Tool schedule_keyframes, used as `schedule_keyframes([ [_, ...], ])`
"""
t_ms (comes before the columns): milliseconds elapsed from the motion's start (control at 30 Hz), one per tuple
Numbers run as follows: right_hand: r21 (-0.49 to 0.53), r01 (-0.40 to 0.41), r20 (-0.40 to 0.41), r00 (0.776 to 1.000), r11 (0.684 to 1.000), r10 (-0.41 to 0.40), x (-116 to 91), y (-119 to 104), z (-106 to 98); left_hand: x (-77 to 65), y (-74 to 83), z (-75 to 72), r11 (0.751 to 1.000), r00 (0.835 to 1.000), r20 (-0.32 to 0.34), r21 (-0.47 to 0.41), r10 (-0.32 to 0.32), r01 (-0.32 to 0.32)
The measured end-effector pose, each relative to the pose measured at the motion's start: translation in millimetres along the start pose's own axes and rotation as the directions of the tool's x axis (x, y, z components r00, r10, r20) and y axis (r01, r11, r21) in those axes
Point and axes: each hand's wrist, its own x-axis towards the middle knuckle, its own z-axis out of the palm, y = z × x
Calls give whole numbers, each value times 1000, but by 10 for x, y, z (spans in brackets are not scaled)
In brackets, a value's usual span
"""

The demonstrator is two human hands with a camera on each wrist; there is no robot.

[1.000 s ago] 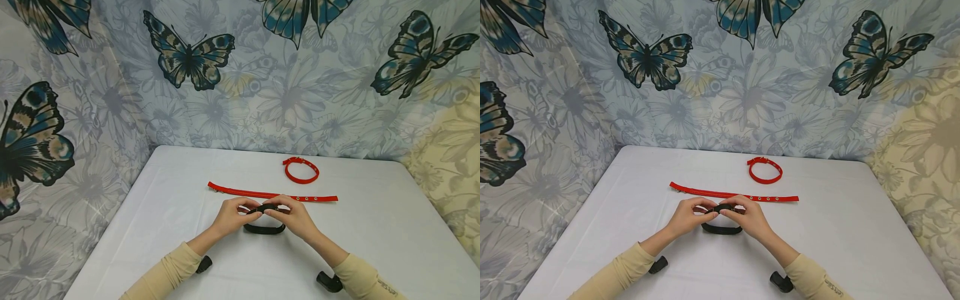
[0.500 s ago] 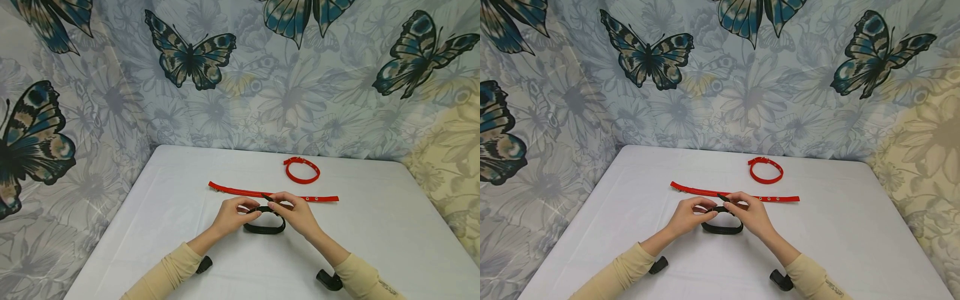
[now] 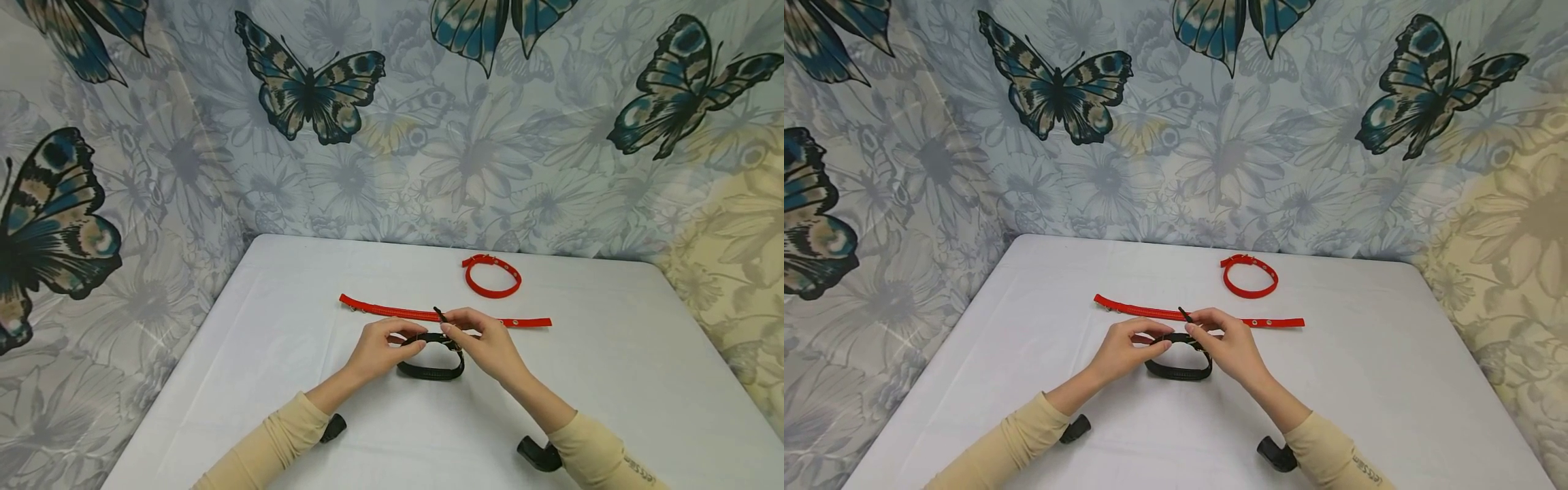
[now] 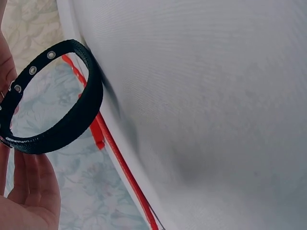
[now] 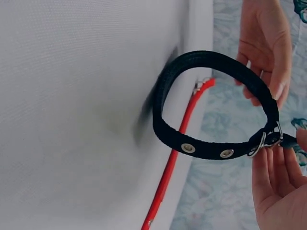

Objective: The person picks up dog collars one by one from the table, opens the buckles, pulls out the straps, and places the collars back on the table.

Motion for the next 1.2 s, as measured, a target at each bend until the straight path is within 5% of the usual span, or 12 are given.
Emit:
schedule_keyframes([
  [167, 15, -35, 12, 999, 999, 35, 14, 3, -19, 12, 6, -3, 1000, 1000, 7, 13, -4, 4],
  [333, 144, -120, 54, 992, 982, 113, 53, 39, -29, 18, 12, -3, 1000, 1000, 5, 14, -12, 12],
  [767, 332, -389, 167, 921, 859, 353, 143, 175, 10, 34, 14, 34, 994, 999, -9, 97, -47, 48],
  [1033, 363, -443, 195, 896, 820, 398, 140, 219, 50, 78, 22, 31, 977, 982, 57, 125, -182, 174],
  [1200, 386, -457, 219, 889, 801, 402, 143, 216, 52, 139, 51, 15, 948, 942, 129, 108, -311, 298],
])
